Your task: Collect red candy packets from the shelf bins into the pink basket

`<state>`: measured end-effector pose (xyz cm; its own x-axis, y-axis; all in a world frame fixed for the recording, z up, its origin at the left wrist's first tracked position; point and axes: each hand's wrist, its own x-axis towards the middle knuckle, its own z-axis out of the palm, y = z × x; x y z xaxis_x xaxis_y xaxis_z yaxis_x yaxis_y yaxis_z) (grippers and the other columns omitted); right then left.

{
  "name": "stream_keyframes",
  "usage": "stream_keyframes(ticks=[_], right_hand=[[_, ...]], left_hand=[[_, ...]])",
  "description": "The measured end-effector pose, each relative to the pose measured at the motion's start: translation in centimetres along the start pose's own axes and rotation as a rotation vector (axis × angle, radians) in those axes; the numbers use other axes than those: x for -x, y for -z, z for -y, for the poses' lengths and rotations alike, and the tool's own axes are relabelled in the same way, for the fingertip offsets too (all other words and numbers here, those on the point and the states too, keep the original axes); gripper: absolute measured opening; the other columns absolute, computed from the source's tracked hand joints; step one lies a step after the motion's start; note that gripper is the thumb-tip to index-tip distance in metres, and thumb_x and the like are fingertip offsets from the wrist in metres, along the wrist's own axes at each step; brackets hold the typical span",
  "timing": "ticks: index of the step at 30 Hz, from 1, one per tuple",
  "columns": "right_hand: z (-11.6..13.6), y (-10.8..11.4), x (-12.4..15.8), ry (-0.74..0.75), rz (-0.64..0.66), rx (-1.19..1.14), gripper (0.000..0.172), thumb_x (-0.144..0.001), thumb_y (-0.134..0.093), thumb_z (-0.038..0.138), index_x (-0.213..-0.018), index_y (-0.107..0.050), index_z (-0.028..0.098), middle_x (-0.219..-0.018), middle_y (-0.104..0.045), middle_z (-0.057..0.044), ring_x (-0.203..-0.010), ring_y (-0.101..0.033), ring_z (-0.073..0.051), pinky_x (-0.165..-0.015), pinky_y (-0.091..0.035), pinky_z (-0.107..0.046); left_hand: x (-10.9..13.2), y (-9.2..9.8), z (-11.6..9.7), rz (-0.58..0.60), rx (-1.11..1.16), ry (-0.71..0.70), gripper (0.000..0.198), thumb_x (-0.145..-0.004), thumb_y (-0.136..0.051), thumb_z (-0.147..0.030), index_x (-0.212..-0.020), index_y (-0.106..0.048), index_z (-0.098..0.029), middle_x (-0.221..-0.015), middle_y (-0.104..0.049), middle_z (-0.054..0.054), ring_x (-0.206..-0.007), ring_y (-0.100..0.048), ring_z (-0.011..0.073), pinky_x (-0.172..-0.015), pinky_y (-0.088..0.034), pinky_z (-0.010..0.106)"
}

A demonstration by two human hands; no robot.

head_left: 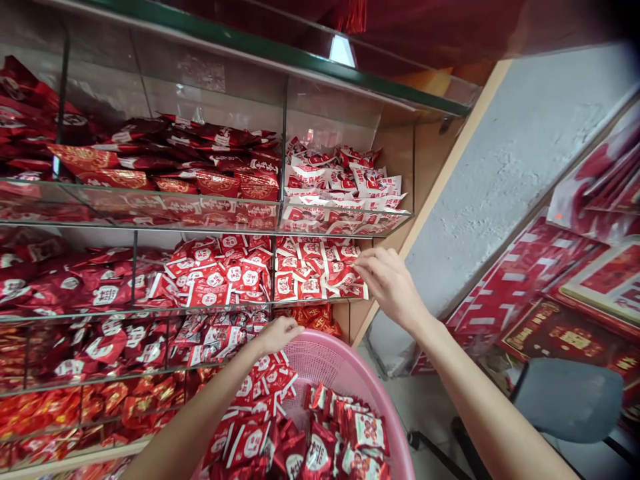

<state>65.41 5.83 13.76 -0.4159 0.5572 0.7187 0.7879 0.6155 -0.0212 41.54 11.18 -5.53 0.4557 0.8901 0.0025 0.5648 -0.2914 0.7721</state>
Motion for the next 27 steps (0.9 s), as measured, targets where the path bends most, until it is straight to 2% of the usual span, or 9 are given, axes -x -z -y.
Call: stream_keyframes(ticks=[2,4,6,9,13,16,22,27], right_hand=[[1.4,0.7,1.0,-0.005,0.001,-0.049,0.021,-0.091,-0.041,0.026,-0.094,-0.060,0.019,-0.097,-0.060,-0.008,-0.087,-0.051,-0.019,-0.074,-0.038,-0.033],[3.0,0.7,2.2,0.008,0.079,-0.134,0.020,-0.091,-0.040,0.025,-0.095,-0.059,0.020,-0.096,-0.061,-0.007,-0.089,-0.052,-0.018,-0.076,-0.039,-0.032],[4.4,-0.3,3.7,0.026,0.221,-0.213,0.020,-0.092,-0.038,0.025,-0.094,-0.058,0.020,-0.092,-0.062,-0.005,-0.086,-0.053,-0.016,-0.075,-0.040,-0.030],[5.5,-3.4,6.0,0.027,0.441,-0.223,0.023,-0.093,-0.036,0.025,-0.087,-0.057,0.019,-0.081,-0.062,-0.003,-0.078,-0.053,-0.015,-0.070,-0.041,-0.026],[5.2,-7.9,8.6,0.024,0.618,-0.050,0.021,-0.091,-0.037,0.017,-0.081,-0.056,0.018,-0.077,-0.063,-0.005,-0.073,-0.057,-0.017,-0.063,-0.041,-0.026],[4.7,-10.1,9.7,0.020,0.722,0.063,0.019,-0.085,-0.039,0.007,-0.086,-0.056,0.017,-0.080,-0.065,-0.006,-0.071,-0.060,-0.019,-0.058,-0.039,-0.026],[4.9,-12.1,10.0,-0.013,0.884,0.084,0.027,-0.080,-0.038,0.000,-0.094,-0.056,0.014,-0.083,-0.067,-0.009,-0.076,-0.064,-0.021,-0.061,-0.042,-0.029],[5.5,-13.0,9.9,0.016,0.925,0.065,0.028,-0.078,-0.038,0.000,-0.092,-0.057,0.014,-0.084,-0.067,-0.009,-0.077,-0.064,-0.022,-0.060,-0.043,-0.029]], left_hand=[[-0.1,-0.1,0.2,0.013,0.020,0.001,0.046,-0.078,-0.040,-0.058,-0.067,-0.055,-0.015,-0.060,-0.046,-0.003,-0.055,-0.038,0.0108,-0.053,-0.029,0.022],[-0.1,-0.2,0.3,0.022,0.045,0.008,0.046,-0.078,-0.040,-0.058,-0.069,-0.055,-0.015,-0.061,-0.048,-0.003,-0.055,-0.038,0.0108,-0.053,-0.029,0.023],[-0.1,-0.3,0.4,0.021,0.055,0.006,0.047,-0.078,-0.040,-0.059,-0.070,-0.055,-0.016,-0.061,-0.048,-0.003,-0.055,-0.038,0.0108,-0.053,-0.029,0.023],[-0.1,-0.2,0.4,0.010,0.045,-0.018,0.047,-0.079,-0.039,-0.059,-0.067,-0.053,-0.016,-0.060,-0.046,-0.003,-0.055,-0.037,0.0104,-0.054,-0.029,0.023],[-0.1,-0.2,0.3,0.016,0.029,-0.017,0.046,-0.080,-0.038,-0.058,-0.065,-0.049,-0.017,-0.059,-0.042,-0.005,-0.054,-0.035,0.0098,-0.052,-0.027,0.022],[-0.1,-0.2,0.3,0.013,0.008,-0.016,0.045,-0.079,-0.038,-0.058,-0.065,-0.048,-0.017,-0.058,-0.040,-0.005,-0.054,-0.034,0.0098,-0.051,-0.026,0.022],[0.0,0.0,0.0,0.011,0.009,-0.008,0.046,-0.079,-0.039,-0.058,-0.068,-0.053,-0.016,-0.059,-0.042,-0.004,-0.054,-0.035,0.0102,-0.053,-0.028,0.023],[0.2,0.1,-0.2,0.013,0.019,-0.011,0.045,-0.079,-0.039,-0.056,-0.071,-0.056,-0.015,-0.062,-0.048,-0.003,-0.055,-0.039,0.0111,-0.054,-0.030,0.023]])
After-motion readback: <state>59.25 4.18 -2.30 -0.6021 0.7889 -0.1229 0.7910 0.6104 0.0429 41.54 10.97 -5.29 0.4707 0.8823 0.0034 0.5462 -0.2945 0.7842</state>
